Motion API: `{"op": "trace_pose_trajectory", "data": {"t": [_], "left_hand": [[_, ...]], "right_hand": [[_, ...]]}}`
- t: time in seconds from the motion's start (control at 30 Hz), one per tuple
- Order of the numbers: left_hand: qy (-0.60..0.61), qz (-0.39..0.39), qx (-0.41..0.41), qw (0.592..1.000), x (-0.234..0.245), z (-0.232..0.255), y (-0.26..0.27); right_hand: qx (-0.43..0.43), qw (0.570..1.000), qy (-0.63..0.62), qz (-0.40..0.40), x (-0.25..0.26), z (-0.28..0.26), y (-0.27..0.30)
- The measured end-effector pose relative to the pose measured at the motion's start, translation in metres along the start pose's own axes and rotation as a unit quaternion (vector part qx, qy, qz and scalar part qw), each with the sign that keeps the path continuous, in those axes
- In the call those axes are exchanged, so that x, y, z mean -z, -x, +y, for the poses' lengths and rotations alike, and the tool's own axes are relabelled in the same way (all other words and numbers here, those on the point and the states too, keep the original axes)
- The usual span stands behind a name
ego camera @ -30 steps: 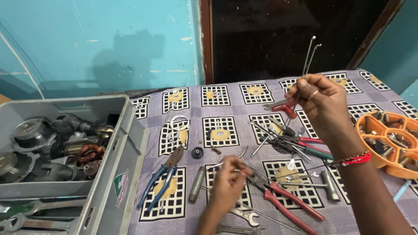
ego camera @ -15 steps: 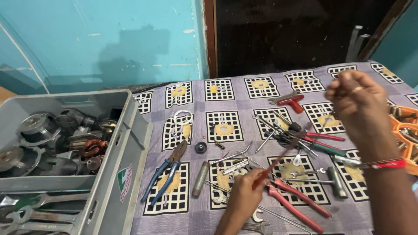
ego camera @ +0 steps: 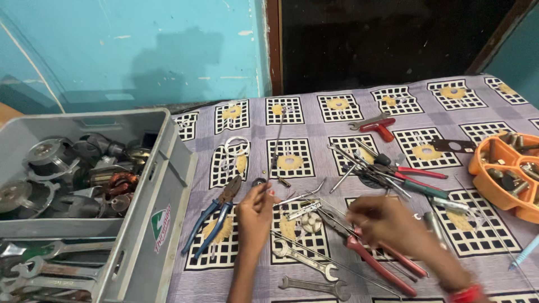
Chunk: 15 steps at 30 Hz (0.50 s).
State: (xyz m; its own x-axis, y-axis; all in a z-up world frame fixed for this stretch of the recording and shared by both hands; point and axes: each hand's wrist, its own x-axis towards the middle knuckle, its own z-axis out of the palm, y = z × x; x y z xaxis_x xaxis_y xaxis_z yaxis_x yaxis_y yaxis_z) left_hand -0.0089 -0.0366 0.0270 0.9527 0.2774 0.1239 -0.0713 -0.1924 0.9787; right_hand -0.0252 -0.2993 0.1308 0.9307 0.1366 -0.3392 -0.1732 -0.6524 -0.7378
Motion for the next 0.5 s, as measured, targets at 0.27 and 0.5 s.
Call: {"op": "trace_pose_trajectory", "data": {"t": [0.27, 0.5], "left_hand": [[0.058, 0.041, 0.021, 0.997, 0.021, -0.011, -0.006], [-0.009, 0.069, -0.179, 0.981, 0.025, -0.026, -0.005]], "right_hand": [[0.261, 0.937, 0.168, 0.162, -0.095, 0.009, -0.004], [0.155, 0.979, 0.020, 0.132, -0.074, 0.006, -0.001]]}}
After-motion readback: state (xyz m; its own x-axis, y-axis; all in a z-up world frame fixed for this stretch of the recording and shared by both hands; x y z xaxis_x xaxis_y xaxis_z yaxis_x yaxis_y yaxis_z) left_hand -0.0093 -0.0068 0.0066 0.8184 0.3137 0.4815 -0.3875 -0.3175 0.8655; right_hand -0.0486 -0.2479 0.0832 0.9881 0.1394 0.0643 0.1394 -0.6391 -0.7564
